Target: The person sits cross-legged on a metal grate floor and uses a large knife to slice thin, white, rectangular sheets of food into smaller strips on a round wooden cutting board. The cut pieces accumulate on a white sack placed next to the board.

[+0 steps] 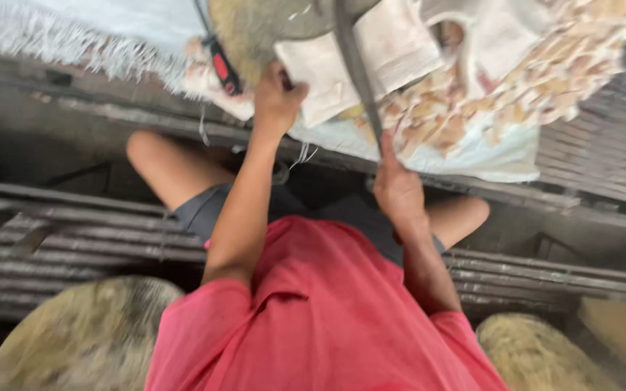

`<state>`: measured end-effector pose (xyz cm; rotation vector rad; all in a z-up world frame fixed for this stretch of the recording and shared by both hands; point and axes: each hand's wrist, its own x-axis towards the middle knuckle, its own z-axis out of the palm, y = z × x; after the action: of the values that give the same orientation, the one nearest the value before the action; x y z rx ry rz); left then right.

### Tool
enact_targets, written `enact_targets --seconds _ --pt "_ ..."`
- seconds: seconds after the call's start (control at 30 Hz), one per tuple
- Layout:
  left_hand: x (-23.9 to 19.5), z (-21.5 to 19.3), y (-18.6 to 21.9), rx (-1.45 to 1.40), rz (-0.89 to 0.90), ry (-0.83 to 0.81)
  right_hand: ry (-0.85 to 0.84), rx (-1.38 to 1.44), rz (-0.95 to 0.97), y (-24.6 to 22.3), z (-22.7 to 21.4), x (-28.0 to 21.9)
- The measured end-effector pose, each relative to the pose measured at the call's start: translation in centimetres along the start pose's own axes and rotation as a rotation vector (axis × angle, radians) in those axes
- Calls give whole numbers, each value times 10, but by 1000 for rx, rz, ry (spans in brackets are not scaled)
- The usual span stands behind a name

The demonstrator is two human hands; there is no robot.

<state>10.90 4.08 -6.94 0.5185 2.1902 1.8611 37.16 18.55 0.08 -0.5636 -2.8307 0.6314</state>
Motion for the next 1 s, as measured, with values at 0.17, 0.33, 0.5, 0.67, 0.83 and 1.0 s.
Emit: enact_targets --seconds 0.17,0.33,0.5,0.67,0.83,1.0 --pt "-9 2 7 -38 -130 34 41 78 42 -4 -1 2" --pt "-12 5 15 41 -74 25 175 101 106 -26 -58 -2" --pt "-14 3 15 43 -117 14 192 -34 20 -34 -45 -6" --pt "-6 14 9 -12 -140 4 -46 -98 -51 -9 26 0" --pt "-12 23 -6 -176 -119 92 -31 -79 47 3 32 -5" --pt "-13 44 10 10 10 162 127 120 40 -9 -24 20"
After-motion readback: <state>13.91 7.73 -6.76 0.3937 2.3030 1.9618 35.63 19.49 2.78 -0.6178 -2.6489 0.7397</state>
